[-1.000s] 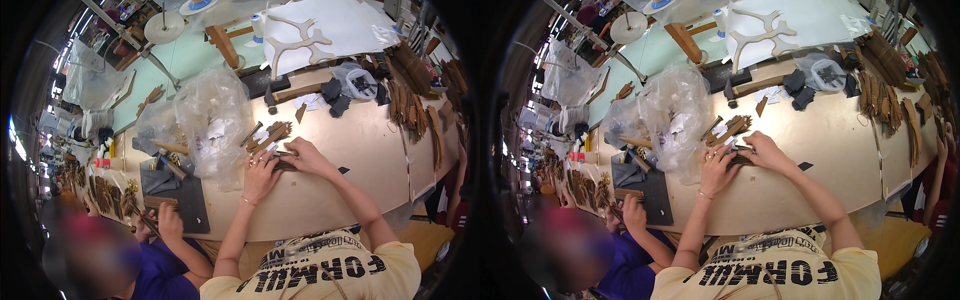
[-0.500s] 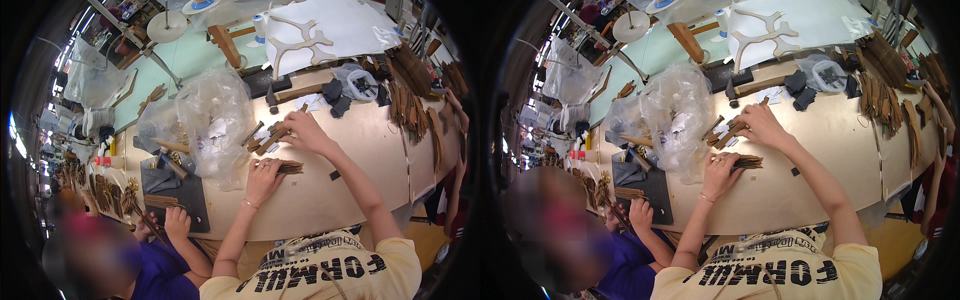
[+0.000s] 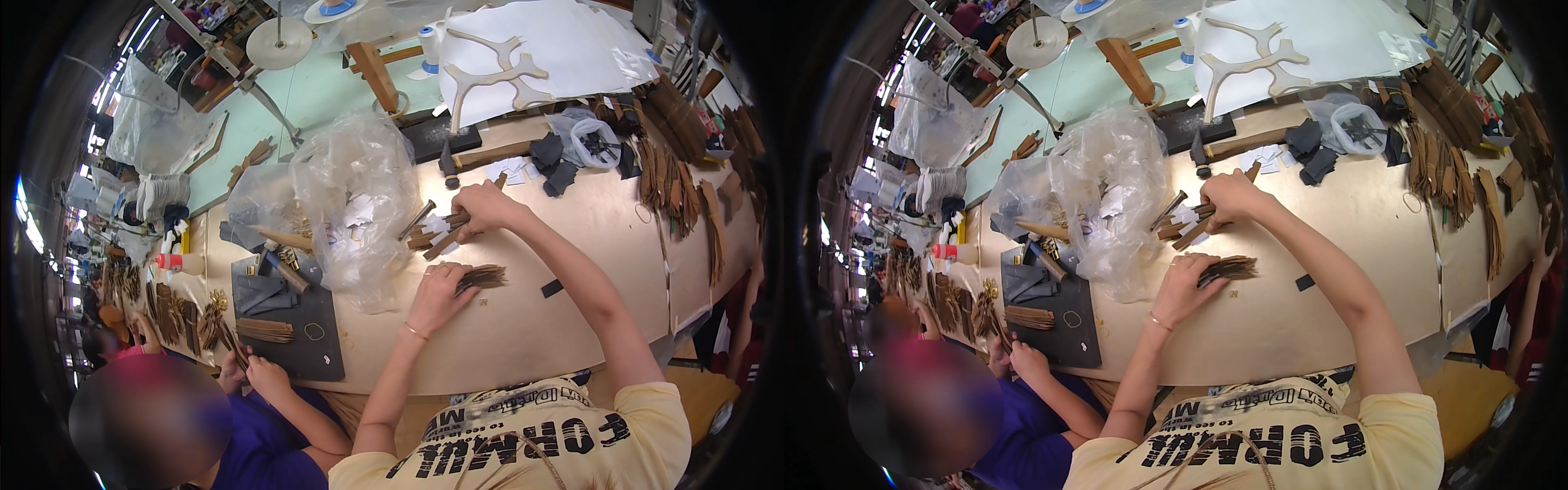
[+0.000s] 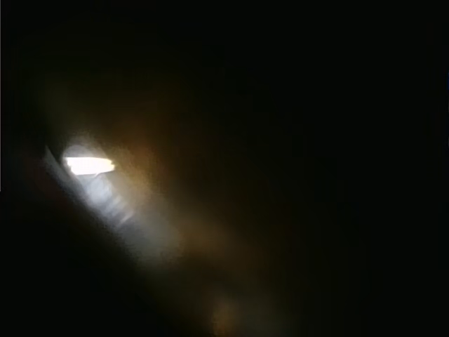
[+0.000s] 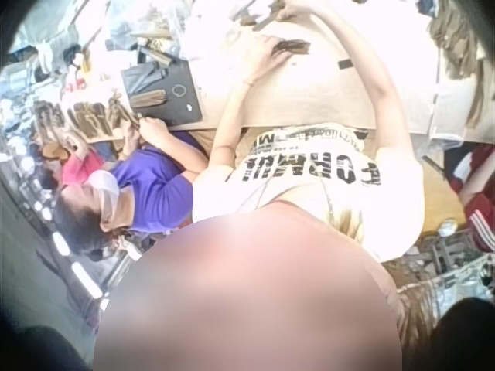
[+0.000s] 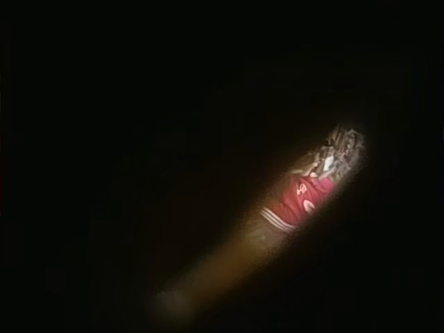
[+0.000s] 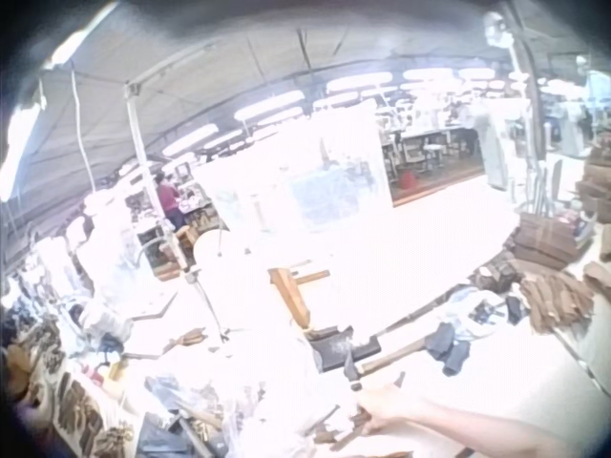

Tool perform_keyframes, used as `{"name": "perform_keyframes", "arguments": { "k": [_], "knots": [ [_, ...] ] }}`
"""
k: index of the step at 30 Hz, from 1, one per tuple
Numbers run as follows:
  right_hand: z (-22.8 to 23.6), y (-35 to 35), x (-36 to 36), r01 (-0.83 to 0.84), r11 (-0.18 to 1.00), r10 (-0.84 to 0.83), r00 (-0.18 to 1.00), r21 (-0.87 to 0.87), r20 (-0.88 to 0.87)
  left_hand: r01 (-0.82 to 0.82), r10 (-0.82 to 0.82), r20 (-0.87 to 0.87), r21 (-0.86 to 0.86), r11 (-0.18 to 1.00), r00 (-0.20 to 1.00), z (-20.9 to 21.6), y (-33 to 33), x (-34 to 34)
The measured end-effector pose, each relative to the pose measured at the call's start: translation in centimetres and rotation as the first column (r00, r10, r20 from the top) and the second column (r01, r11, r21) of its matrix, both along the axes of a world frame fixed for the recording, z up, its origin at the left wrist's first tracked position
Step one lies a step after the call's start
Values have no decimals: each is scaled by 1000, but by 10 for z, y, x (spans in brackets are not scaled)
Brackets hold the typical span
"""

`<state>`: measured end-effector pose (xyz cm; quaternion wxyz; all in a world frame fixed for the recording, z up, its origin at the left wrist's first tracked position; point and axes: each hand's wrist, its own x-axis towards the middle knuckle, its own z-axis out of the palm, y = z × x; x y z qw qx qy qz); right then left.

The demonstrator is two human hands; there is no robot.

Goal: The person sorts and arranges small leather strips and black leather pieces on a worktable. They separate bundles, lay out individual strips in rows, and handle black pieces, organizing them into groups.

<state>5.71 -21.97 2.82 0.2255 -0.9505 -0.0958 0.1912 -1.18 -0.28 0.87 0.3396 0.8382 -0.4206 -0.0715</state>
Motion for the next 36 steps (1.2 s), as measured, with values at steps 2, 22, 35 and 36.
{"name": "perform_keyframes", "arguments": {
  "k": [2,22,35,36],
  "knots": [
    [1,0,-20,9,998,-18,991,70,129,30,-30,17,13,999,999,-2,-3,-6],
    [5,-11,-99,30,953,-98,972,302,215,-52,47,137,37,998,990,0,-2,-13],
    [-14,-22,-110,339,642,-450,893,687,-20,-15,4,115,98,995,993,5,-4,-8],
    [-14,-27,-110,409,596,-518,854,691,-58,-14,2,122,102,995,992,5,-4,-8]
  ]
}}
